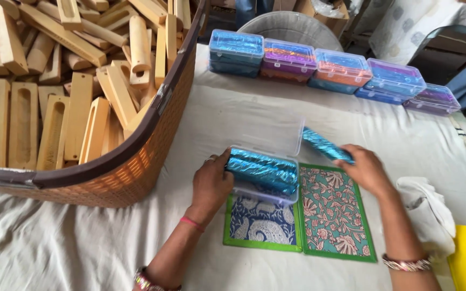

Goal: Cleaning and organizing wooden pieces and small plastic containers on a work table.

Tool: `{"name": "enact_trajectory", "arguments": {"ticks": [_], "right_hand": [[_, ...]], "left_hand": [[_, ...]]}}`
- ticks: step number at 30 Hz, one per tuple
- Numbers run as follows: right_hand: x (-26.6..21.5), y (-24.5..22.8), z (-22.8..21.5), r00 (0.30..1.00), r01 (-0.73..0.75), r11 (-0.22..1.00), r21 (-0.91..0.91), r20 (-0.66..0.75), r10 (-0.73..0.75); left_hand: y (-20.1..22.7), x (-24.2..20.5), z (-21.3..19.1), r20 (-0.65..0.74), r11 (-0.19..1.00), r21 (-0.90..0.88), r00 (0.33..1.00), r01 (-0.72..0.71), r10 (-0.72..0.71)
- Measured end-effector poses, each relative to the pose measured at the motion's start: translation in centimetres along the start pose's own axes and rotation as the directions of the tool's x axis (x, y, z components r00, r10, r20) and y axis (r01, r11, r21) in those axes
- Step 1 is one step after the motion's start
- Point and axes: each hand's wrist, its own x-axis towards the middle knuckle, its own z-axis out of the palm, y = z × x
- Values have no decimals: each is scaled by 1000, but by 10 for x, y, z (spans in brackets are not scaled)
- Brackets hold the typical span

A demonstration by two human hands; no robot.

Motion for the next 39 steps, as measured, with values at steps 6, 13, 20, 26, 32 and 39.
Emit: {"name": "enact_trajectory", "arguments": {"ticks": [6, 13, 20, 26, 32, 39], "right_hand": [[-58, -13, -70, 998, 54, 984, 169, 3, -55], [-74, -133, -53, 907, 262, 961, 86, 319, -276], [-63, -159, -15, 864, 463, 885, -53, 250, -438], [-63, -180, 3, 911, 301, 948, 103, 263, -317], [-68, -168, 3, 909, 376, 911, 170, 125, -398], [-82, -126, -29, 900, 430, 879, 205, -21, -435]], "left_hand": [[4, 0, 13, 14, 998, -40, 998, -59, 59], [-6, 0, -8, 116, 953, -301, 993, 39, -4], [7, -4, -18, 195, 962, -269, 975, -49, 104], [2, -3, -14, 221, 968, -250, 973, -11, 68], [11, -3, -17, 186, 983, -178, 979, -50, 84], [11, -2, -14, 199, 981, -195, 980, 19, 20]]}}
